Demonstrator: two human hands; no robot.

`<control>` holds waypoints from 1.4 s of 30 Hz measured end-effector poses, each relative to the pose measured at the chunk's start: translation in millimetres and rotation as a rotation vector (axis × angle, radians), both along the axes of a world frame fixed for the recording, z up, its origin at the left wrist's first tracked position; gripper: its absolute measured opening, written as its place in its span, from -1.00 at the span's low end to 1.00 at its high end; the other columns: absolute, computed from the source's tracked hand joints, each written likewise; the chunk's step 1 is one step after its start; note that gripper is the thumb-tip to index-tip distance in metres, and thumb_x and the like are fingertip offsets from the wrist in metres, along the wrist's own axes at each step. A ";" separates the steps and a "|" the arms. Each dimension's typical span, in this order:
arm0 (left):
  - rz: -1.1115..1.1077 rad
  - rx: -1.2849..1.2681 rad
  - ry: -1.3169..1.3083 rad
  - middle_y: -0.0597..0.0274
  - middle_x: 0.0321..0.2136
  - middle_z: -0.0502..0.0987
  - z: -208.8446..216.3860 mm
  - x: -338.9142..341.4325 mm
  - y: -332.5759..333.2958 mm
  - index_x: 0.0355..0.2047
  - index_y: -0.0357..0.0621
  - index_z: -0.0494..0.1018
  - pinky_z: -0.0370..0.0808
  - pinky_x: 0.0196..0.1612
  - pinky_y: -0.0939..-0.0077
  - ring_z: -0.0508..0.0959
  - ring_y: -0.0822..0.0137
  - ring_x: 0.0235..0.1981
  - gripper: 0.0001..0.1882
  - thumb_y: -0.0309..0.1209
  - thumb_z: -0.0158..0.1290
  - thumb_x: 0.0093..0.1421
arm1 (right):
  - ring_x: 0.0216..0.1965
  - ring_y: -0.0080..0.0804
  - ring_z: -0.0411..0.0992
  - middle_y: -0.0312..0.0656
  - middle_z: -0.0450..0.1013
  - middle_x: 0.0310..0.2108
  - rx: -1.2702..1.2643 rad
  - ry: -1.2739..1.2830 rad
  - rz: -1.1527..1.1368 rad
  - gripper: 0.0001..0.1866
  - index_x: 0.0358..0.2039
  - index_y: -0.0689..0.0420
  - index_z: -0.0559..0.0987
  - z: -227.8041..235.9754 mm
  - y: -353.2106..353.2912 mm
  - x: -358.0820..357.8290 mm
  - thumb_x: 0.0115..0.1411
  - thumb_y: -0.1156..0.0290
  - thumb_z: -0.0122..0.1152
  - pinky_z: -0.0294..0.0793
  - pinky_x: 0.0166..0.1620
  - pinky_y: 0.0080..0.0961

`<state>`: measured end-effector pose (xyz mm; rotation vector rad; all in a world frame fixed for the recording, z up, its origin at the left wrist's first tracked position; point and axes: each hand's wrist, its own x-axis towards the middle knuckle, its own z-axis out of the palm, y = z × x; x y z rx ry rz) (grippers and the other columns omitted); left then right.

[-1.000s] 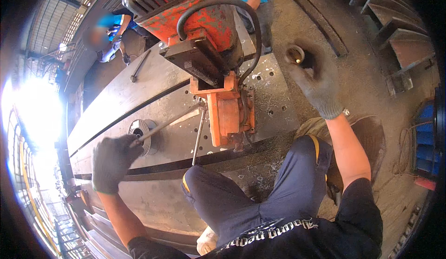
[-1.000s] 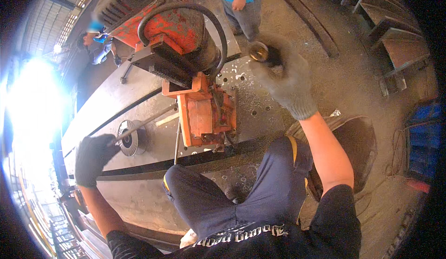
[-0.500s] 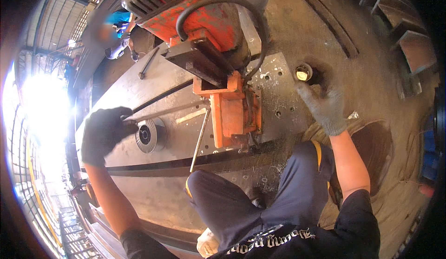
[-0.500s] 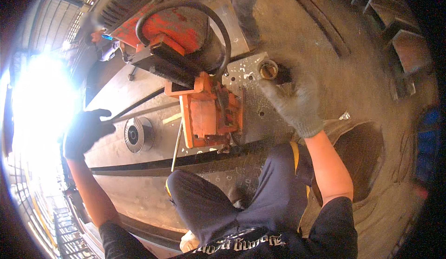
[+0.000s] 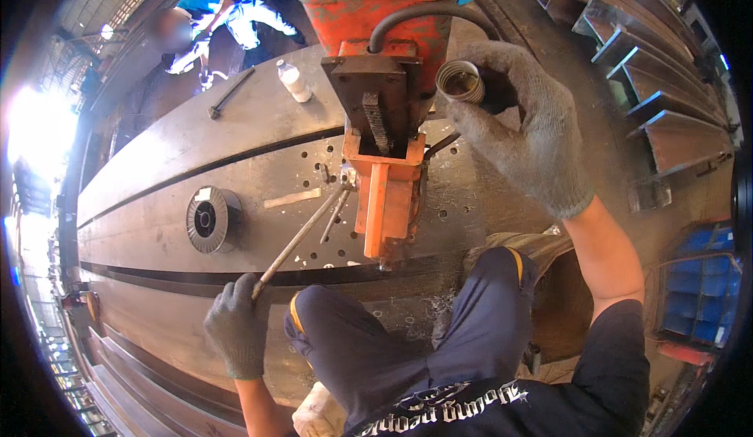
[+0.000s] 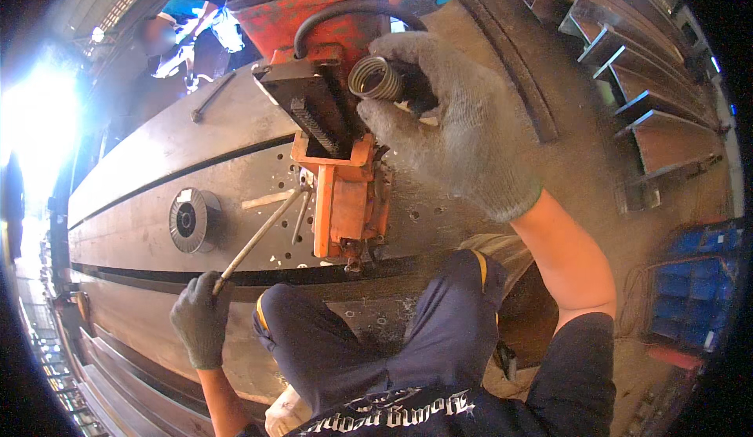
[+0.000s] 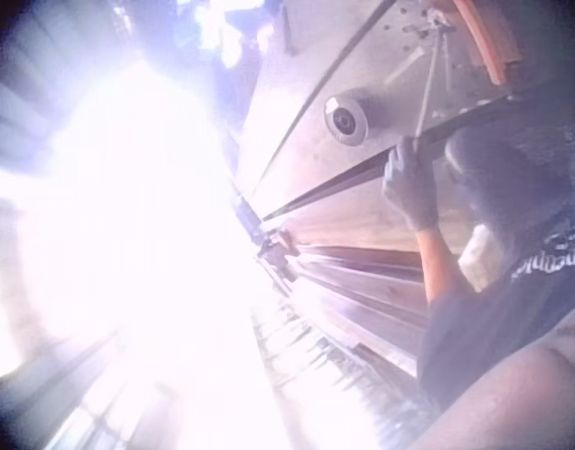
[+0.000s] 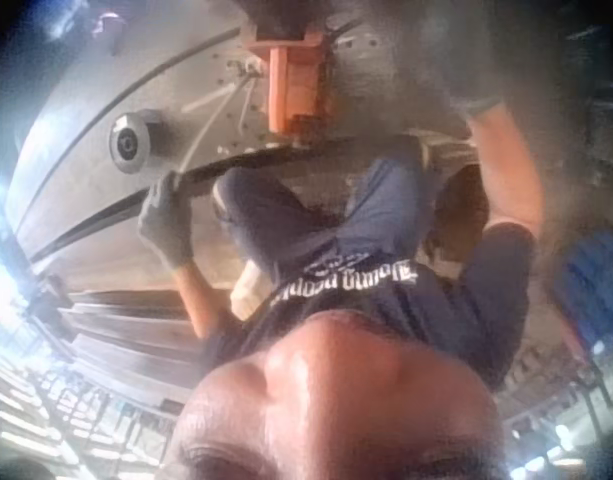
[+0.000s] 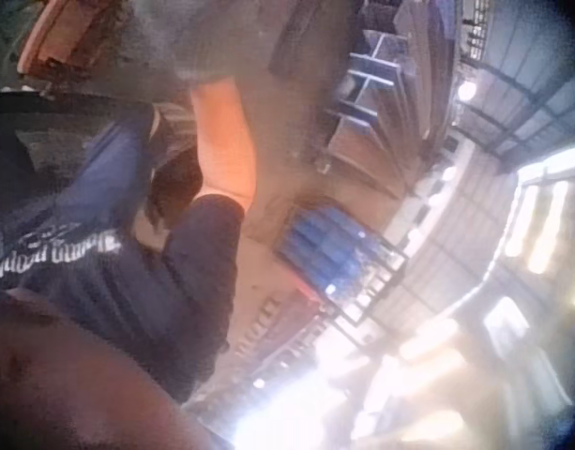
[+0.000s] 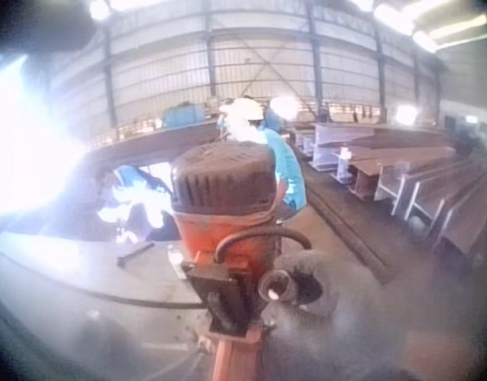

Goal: The person sits on a large metal sheet and operates a portable hole-drilling machine, using a crank handle to drive the drill into the sheet. The person adjusts the machine and continues drilling multiple holes while another worker welds in the background.

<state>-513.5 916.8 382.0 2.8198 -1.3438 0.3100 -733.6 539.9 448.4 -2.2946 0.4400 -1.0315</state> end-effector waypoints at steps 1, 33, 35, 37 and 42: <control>0.006 -0.028 0.003 0.21 -0.38 0.60 -15.9 -0.7 6.7 -0.18 0.06 0.58 0.53 -0.35 0.11 0.63 0.04 -0.36 -0.74 -0.16 0.31 0.21 | -0.04 -0.53 0.63 -0.20 0.66 -0.06 -0.017 0.017 -0.015 -0.59 0.13 0.22 0.59 4.9 0.6 1.1 0.28 0.55 0.44 0.65 0.06 -0.49; 0.058 -0.139 0.162 0.12 -0.42 0.63 -36.5 -1.5 18.1 -0.23 0.00 0.62 0.52 -0.38 0.14 0.66 0.00 -0.41 -0.72 -0.11 0.33 0.22 | -0.13 -0.53 0.68 -0.21 0.71 -0.12 -0.458 0.194 -0.136 -0.58 0.10 0.16 0.66 34.3 -9.1 24.3 0.24 0.40 0.53 0.70 -0.04 -0.51; 0.068 -0.127 0.169 0.12 -0.42 0.63 -36.7 -1.9 17.7 -0.22 0.00 0.62 0.52 -0.38 0.14 0.66 0.01 -0.40 -0.72 -0.12 0.33 0.22 | -0.26 -0.38 0.68 -0.17 0.70 -0.18 -0.469 0.125 -0.115 -0.55 0.05 0.10 0.67 30.0 -14.3 26.9 0.17 0.31 0.57 0.68 -0.17 -0.42; 0.072 -0.125 0.171 0.12 -0.42 0.63 -37.0 -2.1 17.5 -0.22 0.01 0.62 0.52 -0.37 0.14 0.66 0.01 -0.40 -0.72 -0.12 0.32 0.22 | -0.26 -0.39 0.68 -0.17 0.70 -0.18 -0.475 0.130 -0.115 -0.55 0.06 0.11 0.67 30.7 -14.3 26.9 0.16 0.32 0.58 0.68 -0.17 -0.43; 0.099 -0.103 0.186 0.07 -0.37 0.66 -32.9 -2.6 16.6 -0.21 -0.01 0.63 0.55 -0.35 0.12 0.68 -0.04 -0.38 -0.75 -0.17 0.33 0.22 | -0.26 -0.22 0.70 -0.12 0.69 -0.21 -0.507 0.117 -0.122 -0.52 0.03 0.10 0.68 31.7 -14.8 28.1 0.12 0.24 0.60 0.67 -0.16 -0.33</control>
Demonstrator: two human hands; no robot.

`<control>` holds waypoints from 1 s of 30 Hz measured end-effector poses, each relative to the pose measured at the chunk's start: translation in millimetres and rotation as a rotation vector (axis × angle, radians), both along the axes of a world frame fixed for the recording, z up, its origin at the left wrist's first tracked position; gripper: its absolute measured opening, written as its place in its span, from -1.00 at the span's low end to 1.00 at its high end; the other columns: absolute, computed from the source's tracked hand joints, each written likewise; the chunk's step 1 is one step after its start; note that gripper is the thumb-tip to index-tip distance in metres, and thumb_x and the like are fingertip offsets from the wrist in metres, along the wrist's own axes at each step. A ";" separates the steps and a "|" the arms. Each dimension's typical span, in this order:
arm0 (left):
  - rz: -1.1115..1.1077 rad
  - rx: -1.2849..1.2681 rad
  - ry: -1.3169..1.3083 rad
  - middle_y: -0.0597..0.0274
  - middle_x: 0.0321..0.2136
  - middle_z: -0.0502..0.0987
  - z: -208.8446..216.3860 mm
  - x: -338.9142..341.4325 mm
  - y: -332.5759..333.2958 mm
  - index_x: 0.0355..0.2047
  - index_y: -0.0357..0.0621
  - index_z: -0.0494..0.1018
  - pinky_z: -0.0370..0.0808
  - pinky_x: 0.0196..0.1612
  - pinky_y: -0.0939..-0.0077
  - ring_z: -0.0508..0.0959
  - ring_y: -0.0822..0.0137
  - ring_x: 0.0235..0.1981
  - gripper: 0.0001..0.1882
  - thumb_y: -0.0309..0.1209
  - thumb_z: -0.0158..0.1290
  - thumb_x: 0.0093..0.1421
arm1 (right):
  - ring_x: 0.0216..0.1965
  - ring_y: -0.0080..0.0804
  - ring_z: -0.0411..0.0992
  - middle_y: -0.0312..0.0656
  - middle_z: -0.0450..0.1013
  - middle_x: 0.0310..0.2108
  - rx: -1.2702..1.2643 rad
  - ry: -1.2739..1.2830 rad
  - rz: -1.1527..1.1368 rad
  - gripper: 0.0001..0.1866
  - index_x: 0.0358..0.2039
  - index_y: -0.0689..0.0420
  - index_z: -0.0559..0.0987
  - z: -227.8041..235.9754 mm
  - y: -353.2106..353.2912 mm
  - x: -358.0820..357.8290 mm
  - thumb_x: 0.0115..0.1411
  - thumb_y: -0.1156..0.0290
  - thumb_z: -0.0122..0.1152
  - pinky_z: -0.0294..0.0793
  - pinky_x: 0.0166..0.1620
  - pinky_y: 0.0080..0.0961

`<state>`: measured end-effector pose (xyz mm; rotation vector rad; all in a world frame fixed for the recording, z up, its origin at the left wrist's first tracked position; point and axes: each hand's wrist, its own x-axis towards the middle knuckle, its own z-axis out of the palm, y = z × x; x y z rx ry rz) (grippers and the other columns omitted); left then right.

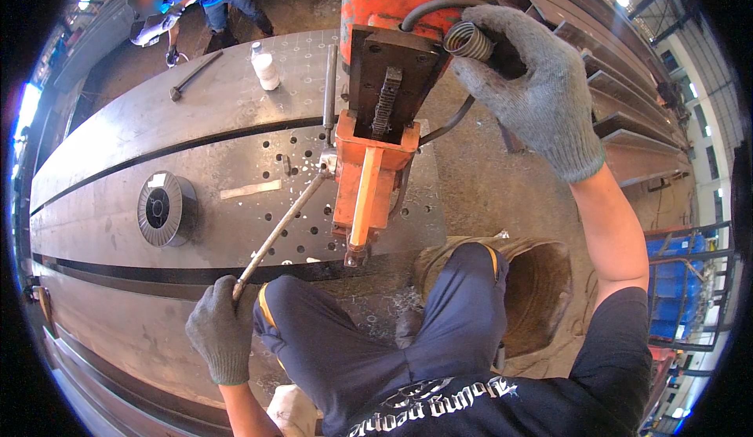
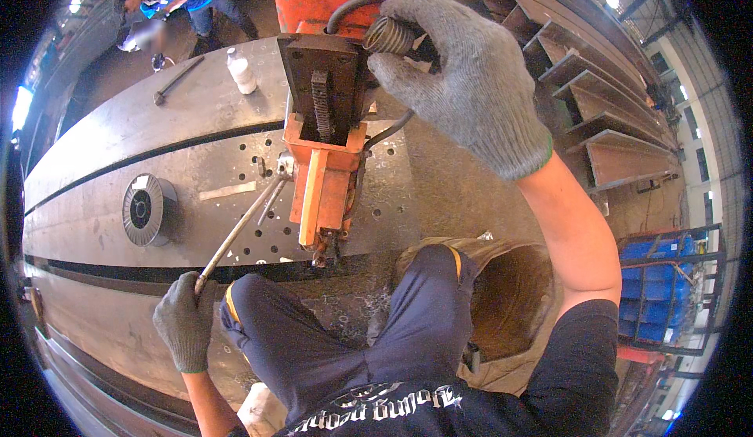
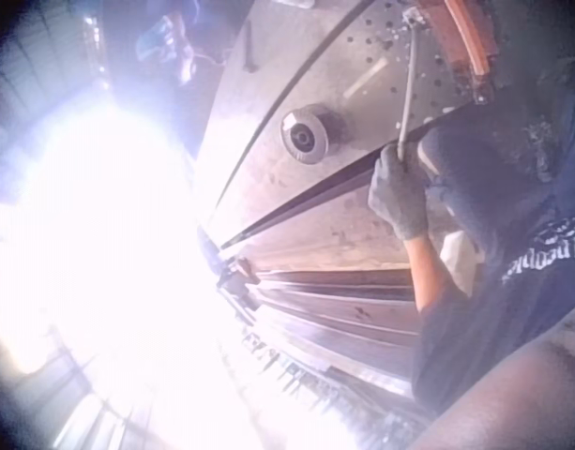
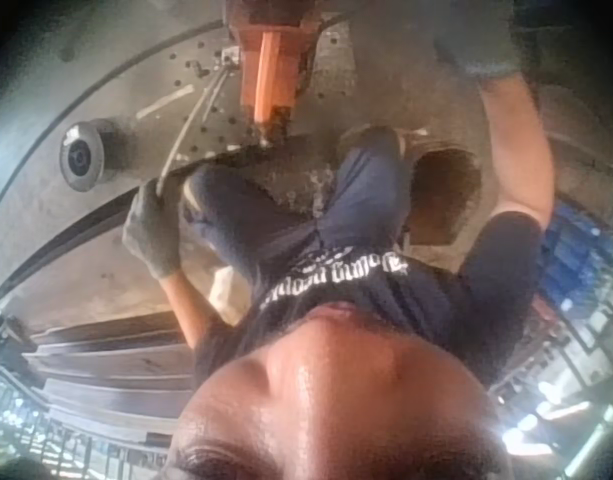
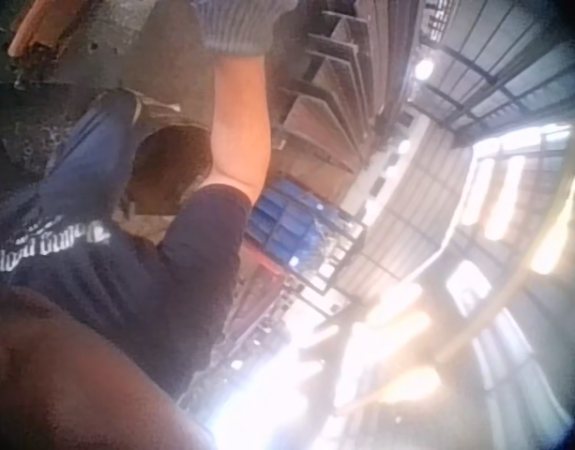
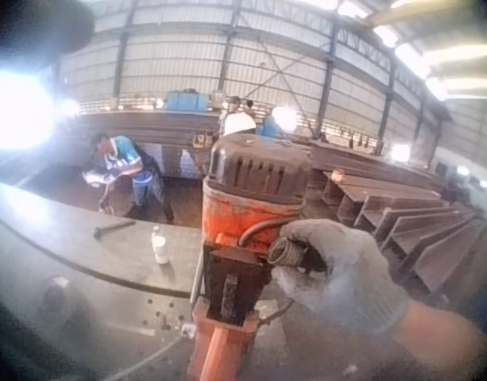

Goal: The person sits on a large metal sheet and operates a portable hole-drilling machine, using a crank handle to drive the drill into the sheet. The person adjusts the machine and continues drilling multiple holes while another worker welds in the background.

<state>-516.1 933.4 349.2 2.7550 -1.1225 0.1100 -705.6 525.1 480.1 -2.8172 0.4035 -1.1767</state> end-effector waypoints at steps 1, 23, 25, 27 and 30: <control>0.000 0.000 0.009 0.06 -0.37 0.66 1.0 -0.2 -0.9 -0.20 -0.01 0.63 0.54 -0.35 0.12 0.68 -0.04 -0.38 -0.75 -0.17 0.33 0.23 | -0.25 -0.21 0.70 -0.12 0.69 -0.20 -0.005 -0.002 0.004 -0.52 0.03 0.09 0.68 0.6 0.0 -0.2 0.12 0.24 0.60 0.67 -0.15 -0.33; -0.032 -0.034 -0.031 0.12 -0.43 0.63 -4.1 2.1 0.8 -0.23 0.00 0.62 0.50 -0.40 0.18 0.66 0.03 -0.44 -0.76 -0.15 0.31 0.25 | -0.28 -0.30 0.70 -0.13 0.69 -0.20 0.024 -0.005 0.040 -0.51 0.04 0.07 0.69 2.3 -1.3 1.0 0.11 0.27 0.62 0.69 -0.22 -0.40; -0.043 -0.040 -0.052 0.15 -0.45 0.62 -5.0 2.6 1.3 -0.24 0.01 0.63 0.48 -0.42 0.20 0.65 0.07 -0.46 -0.74 -0.11 0.32 0.25 | -0.28 -0.30 0.70 -0.13 0.69 -0.20 0.033 -0.004 0.040 -0.51 0.04 0.07 0.69 2.7 -0.3 1.4 0.11 0.27 0.62 0.69 -0.22 -0.40; -0.049 -0.034 -0.059 0.15 -0.45 0.63 -5.2 2.7 1.8 -0.24 0.01 0.63 0.48 -0.41 0.20 0.65 0.07 -0.45 -0.73 -0.11 0.32 0.25 | -0.28 -0.31 0.70 -0.13 0.69 -0.20 0.000 0.012 0.034 -0.52 0.04 0.08 0.69 5.0 0.7 1.0 0.11 0.27 0.62 0.69 -0.22 -0.40; -0.046 -0.036 -0.063 0.15 -0.45 0.62 -5.6 2.0 0.6 -0.24 0.01 0.62 0.48 -0.41 0.21 0.65 0.07 -0.45 -0.73 -0.10 0.31 0.26 | -0.27 -0.32 0.70 -0.13 0.69 -0.19 -0.025 0.015 0.044 -0.52 0.04 0.08 0.69 4.9 -1.7 0.4 0.12 0.28 0.61 0.69 -0.22 -0.39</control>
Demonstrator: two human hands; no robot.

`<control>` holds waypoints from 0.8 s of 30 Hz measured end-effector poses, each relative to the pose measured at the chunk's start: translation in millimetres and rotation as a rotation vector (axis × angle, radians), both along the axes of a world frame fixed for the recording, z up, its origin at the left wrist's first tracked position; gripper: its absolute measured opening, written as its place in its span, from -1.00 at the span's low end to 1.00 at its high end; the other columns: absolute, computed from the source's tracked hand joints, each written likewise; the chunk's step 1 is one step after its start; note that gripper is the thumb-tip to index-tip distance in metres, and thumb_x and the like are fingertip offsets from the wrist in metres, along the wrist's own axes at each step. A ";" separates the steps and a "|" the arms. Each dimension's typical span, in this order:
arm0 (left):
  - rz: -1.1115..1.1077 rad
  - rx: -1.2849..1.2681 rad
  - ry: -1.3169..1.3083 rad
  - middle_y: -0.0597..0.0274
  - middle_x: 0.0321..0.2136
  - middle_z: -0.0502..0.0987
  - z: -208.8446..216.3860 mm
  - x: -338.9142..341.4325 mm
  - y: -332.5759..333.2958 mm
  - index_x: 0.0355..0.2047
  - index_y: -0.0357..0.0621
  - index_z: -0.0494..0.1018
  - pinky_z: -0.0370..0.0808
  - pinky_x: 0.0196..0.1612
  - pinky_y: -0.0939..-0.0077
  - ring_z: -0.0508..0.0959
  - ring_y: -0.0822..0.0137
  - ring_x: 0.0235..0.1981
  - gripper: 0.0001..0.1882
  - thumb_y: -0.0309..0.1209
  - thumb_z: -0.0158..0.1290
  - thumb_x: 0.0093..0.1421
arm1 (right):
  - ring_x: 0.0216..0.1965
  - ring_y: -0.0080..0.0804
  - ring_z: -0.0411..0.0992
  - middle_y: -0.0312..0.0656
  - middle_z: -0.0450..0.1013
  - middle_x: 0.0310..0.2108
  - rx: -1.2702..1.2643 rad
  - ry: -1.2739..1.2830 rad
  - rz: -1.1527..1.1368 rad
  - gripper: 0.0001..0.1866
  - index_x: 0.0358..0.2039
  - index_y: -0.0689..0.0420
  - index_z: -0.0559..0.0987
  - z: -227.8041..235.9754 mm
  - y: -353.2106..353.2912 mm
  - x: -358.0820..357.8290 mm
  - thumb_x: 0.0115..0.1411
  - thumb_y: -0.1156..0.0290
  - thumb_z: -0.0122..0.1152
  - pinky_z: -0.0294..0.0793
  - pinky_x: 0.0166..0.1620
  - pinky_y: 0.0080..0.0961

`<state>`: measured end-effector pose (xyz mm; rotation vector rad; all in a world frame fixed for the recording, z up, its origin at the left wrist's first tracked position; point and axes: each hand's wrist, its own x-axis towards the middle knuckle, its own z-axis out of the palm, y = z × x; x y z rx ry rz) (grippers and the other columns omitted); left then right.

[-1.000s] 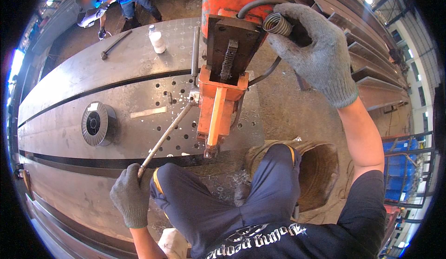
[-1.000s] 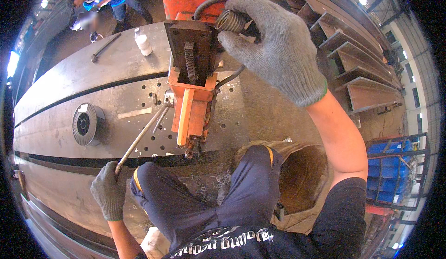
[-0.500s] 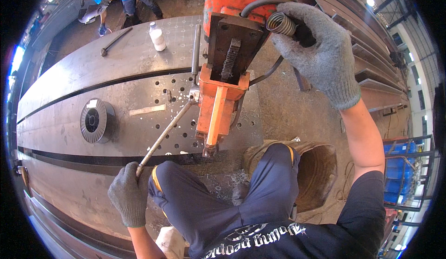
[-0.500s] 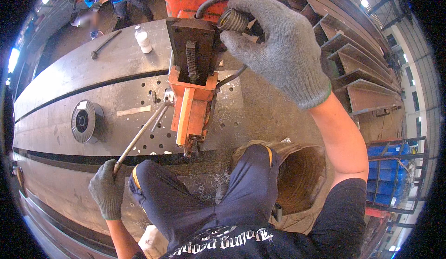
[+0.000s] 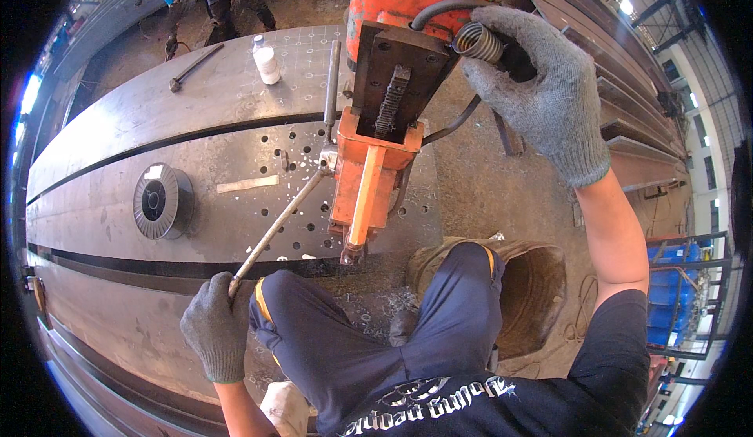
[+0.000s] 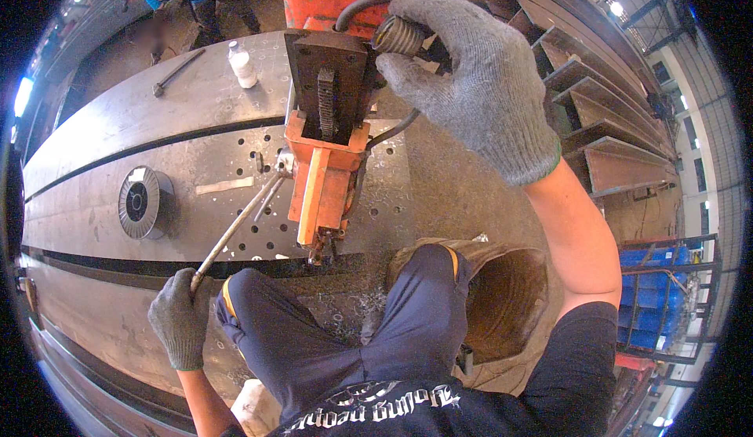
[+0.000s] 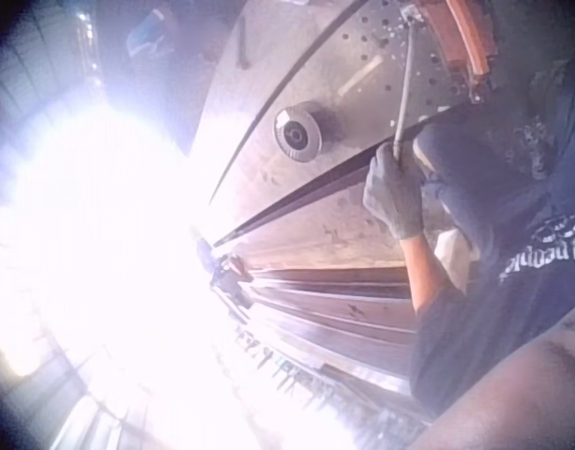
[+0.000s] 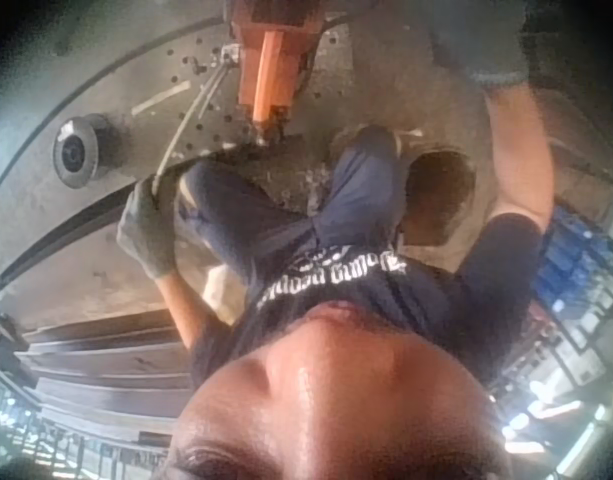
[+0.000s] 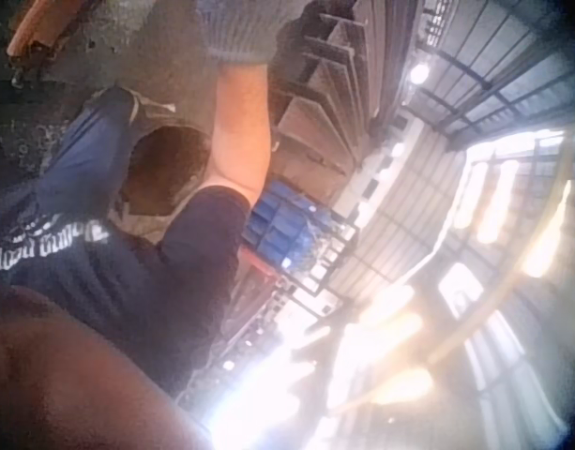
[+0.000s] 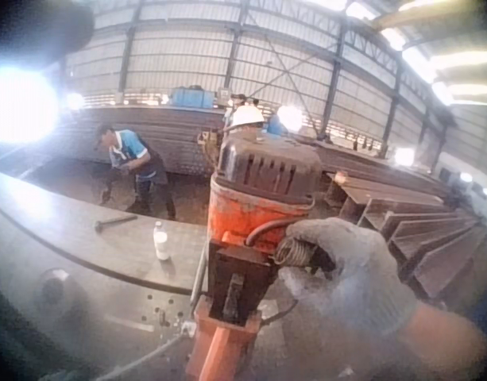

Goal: The person sits on a large metal sheet and operates a portable hole-drilling machine, using a crank handle to drive the drill into the sheet. The person adjusts the machine and continues drilling multiple holes while another worker welds in the background.

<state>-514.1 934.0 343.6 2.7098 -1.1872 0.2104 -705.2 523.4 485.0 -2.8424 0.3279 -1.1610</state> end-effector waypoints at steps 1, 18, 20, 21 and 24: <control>0.002 0.002 0.000 0.15 -0.45 0.62 0.1 -0.3 0.0 -0.24 0.01 0.62 0.48 -0.41 0.21 0.65 0.08 -0.46 -0.74 -0.10 0.31 0.26 | -0.27 -0.31 0.70 -0.13 0.69 -0.18 0.003 0.004 -0.004 -0.52 0.04 0.08 0.69 0.2 0.3 -0.1 0.12 0.28 0.61 0.69 -0.21 -0.39; 0.011 0.019 0.041 0.12 -0.46 0.61 6.1 -1.0 -0.6 -0.23 0.02 0.62 0.50 -0.41 0.14 0.65 0.00 -0.44 -0.75 -0.13 0.31 0.25 | -0.14 -0.51 0.64 -0.20 0.69 -0.13 0.278 -0.085 0.040 -0.57 0.08 0.17 0.66 -6.0 9.9 -1.2 0.23 0.36 0.53 0.65 -0.07 -0.48; 0.002 0.014 0.029 0.12 -0.44 0.62 4.0 -0.4 0.5 -0.22 0.03 0.62 0.50 -0.41 0.12 0.65 -0.01 -0.43 -0.75 -0.12 0.31 0.25 | -0.07 -0.58 0.60 -0.24 0.67 -0.06 0.380 -0.143 0.067 -0.57 0.15 0.20 0.63 -11.6 6.6 -5.9 0.29 0.42 0.48 0.63 -0.01 -0.54; -0.005 0.012 0.019 0.12 -0.44 0.63 2.4 0.6 0.7 -0.22 0.04 0.62 0.50 -0.41 0.11 0.66 -0.02 -0.43 -0.75 -0.12 0.31 0.24 | -0.03 -0.61 0.57 -0.25 0.66 -0.03 0.430 -0.177 0.080 -0.56 0.18 0.21 0.61 -15.1 5.7 -9.1 0.32 0.45 0.46 0.62 0.02 -0.56; -0.002 0.036 0.051 0.11 -0.42 0.64 2.3 0.9 0.7 -0.22 0.04 0.62 0.51 -0.41 0.08 0.66 -0.03 -0.42 -0.74 -0.10 0.30 0.26 | -0.06 -0.59 0.55 -0.26 0.62 -0.01 0.621 -0.431 0.149 -0.54 0.21 0.21 0.58 -33.5 16.2 -16.4 0.33 0.44 0.45 0.61 0.00 -0.57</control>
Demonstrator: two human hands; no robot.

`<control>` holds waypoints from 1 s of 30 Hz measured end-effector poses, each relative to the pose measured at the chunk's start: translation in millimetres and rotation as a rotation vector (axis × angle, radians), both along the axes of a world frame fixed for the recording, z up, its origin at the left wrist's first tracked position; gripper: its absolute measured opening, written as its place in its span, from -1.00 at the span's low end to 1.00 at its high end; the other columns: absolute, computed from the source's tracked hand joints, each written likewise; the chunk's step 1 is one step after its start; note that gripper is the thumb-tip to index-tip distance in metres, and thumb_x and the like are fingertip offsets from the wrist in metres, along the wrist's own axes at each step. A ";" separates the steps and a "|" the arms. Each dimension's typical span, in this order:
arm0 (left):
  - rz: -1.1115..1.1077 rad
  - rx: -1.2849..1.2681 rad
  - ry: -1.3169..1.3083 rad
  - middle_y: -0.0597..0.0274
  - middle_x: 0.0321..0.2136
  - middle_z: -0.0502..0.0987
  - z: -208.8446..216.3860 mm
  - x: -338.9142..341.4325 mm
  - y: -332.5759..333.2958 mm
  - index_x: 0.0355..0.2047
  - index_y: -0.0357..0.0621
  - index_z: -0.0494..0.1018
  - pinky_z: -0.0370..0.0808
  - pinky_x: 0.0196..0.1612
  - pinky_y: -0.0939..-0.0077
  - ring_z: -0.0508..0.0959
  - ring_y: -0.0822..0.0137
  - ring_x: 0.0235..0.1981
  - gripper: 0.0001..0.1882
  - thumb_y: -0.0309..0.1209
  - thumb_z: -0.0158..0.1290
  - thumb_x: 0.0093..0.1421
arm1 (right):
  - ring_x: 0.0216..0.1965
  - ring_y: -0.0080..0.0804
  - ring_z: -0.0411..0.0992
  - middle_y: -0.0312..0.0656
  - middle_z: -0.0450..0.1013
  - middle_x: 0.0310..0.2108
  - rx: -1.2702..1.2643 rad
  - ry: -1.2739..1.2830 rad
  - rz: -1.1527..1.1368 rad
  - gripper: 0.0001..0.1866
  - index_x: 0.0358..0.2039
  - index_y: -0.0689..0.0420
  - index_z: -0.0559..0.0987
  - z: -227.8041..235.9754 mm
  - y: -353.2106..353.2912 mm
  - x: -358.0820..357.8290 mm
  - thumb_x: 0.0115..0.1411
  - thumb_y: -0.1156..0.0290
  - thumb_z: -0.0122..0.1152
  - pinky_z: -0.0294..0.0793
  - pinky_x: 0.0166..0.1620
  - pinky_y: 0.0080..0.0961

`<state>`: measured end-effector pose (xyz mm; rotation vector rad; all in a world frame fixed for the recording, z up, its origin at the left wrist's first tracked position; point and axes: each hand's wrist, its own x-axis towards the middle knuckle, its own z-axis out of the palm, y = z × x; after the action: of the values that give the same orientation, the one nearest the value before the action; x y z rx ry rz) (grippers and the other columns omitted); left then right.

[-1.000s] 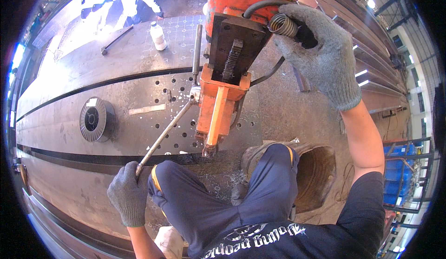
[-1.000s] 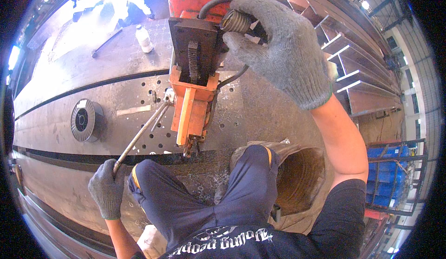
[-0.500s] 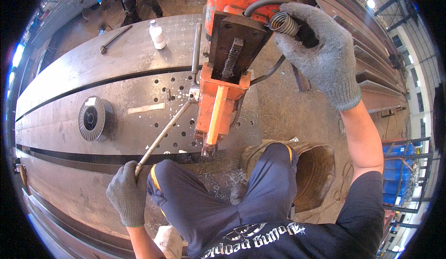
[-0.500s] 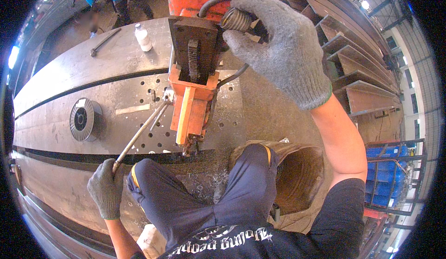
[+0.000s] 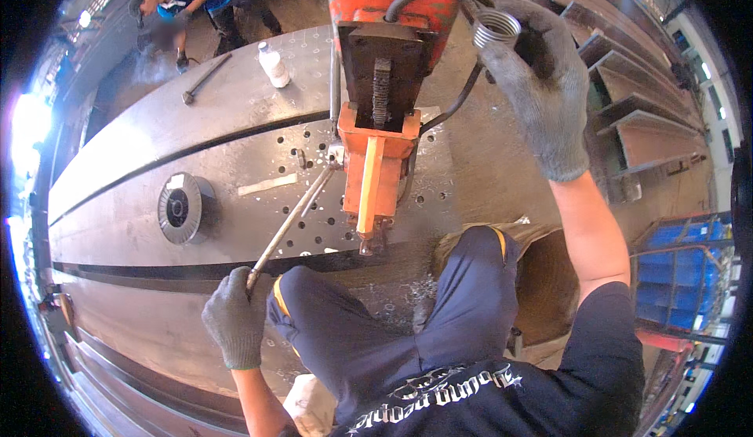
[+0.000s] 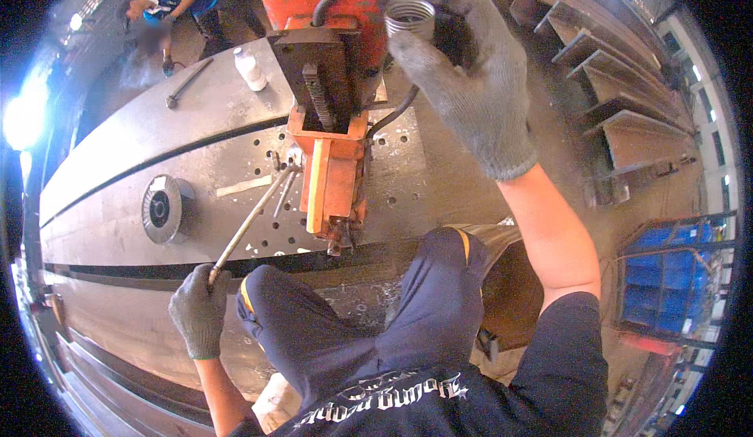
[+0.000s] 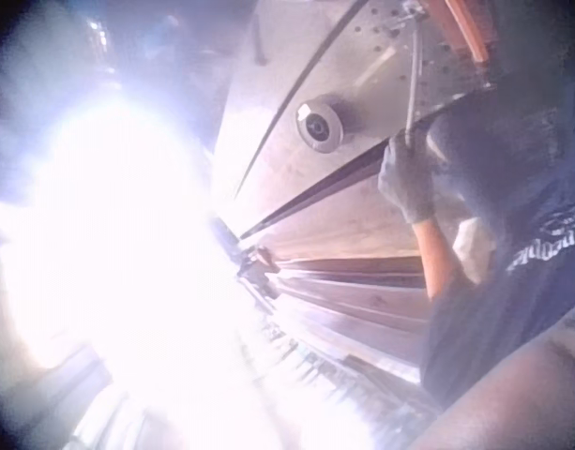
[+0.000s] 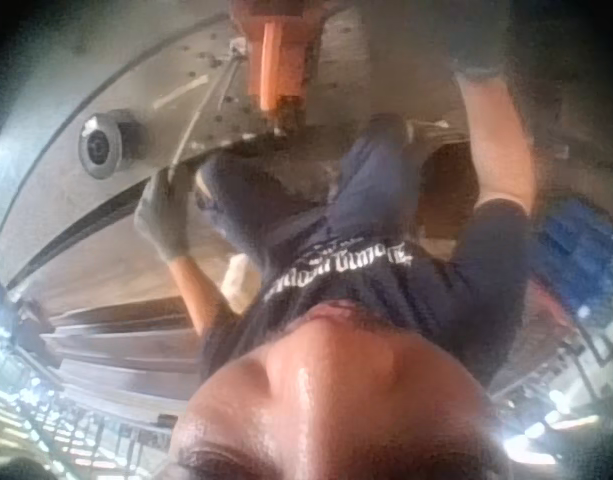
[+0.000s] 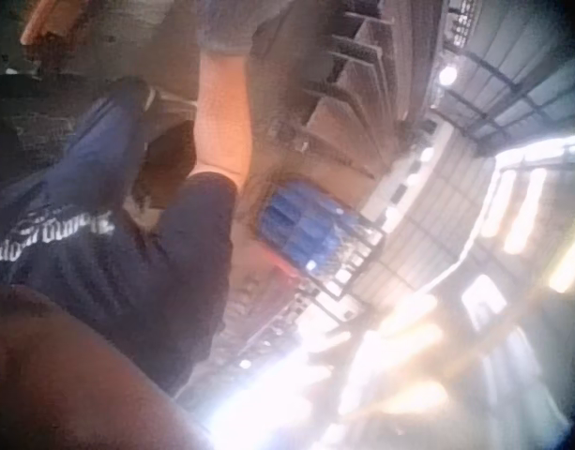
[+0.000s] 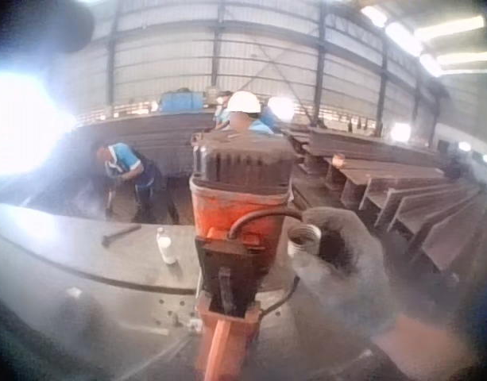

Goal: The person sits on a large metal sheet and operates a portable hole-drilling machine, using a crank handle to drive the drill into the sheet. The person adjusts the machine and continues drilling multiple holes while another worker welds in the background.

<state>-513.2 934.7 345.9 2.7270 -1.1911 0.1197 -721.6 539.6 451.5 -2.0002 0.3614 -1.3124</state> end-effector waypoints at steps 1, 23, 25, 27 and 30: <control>-0.015 0.022 -0.005 0.11 -0.42 0.64 2.5 0.2 0.4 -0.20 0.04 0.63 0.52 -0.41 0.07 0.67 -0.04 -0.43 -0.73 -0.08 0.27 0.29 | -0.03 -0.56 0.55 -0.24 0.62 0.00 -0.001 -0.004 -0.077 -0.54 0.20 0.21 0.58 -8.2 -0.1 -6.4 0.32 0.44 0.45 0.60 0.03 -0.55; -0.245 0.480 -0.323 0.13 -0.51 0.67 154.1 45.1 -129.1 -0.37 0.00 0.73 0.57 -0.33 0.26 0.63 0.15 -0.54 -0.76 -0.12 0.34 0.16 | -0.01 -0.05 0.66 0.00 0.66 -0.01 0.550 0.590 -0.399 -0.48 0.18 0.08 0.58 -422.8 32.8 -127.6 0.25 0.20 0.44 0.63 0.03 -0.19; -0.333 0.368 -0.291 0.14 -0.56 0.64 155.3 60.2 -132.7 -0.43 0.01 0.70 0.54 -0.36 0.24 0.63 0.12 -0.52 -0.76 -0.12 0.38 0.12 | 0.03 0.02 0.63 0.01 0.63 0.03 0.498 0.689 -0.381 -0.46 0.20 0.06 0.56 -430.9 37.5 -123.4 0.24 0.18 0.43 0.61 0.06 -0.14; -0.428 0.323 -0.242 0.15 -0.56 0.63 158.2 75.8 -138.6 -0.45 0.02 0.69 0.53 -0.36 0.24 0.63 0.11 -0.51 -0.79 -0.16 0.39 0.11 | 0.07 0.09 0.59 0.02 0.61 0.05 0.409 0.765 -0.392 -0.46 0.20 0.05 0.56 -456.9 40.9 -125.7 0.25 0.16 0.41 0.59 0.08 -0.09; -0.581 0.419 -0.167 0.17 -0.47 0.67 159.6 96.3 -150.6 -0.40 0.00 0.69 0.55 -0.31 0.26 0.64 0.14 -0.46 -0.84 -0.23 0.37 0.14 | 0.12 0.11 0.55 0.04 0.57 0.11 0.505 0.764 -0.369 -0.48 0.17 0.02 0.57 -502.4 39.2 -127.8 0.25 0.13 0.38 0.56 0.10 -0.05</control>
<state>-416.9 784.2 505.5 2.5837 -2.2197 0.0237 -849.4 578.8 -50.8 -1.9537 1.3229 -0.4958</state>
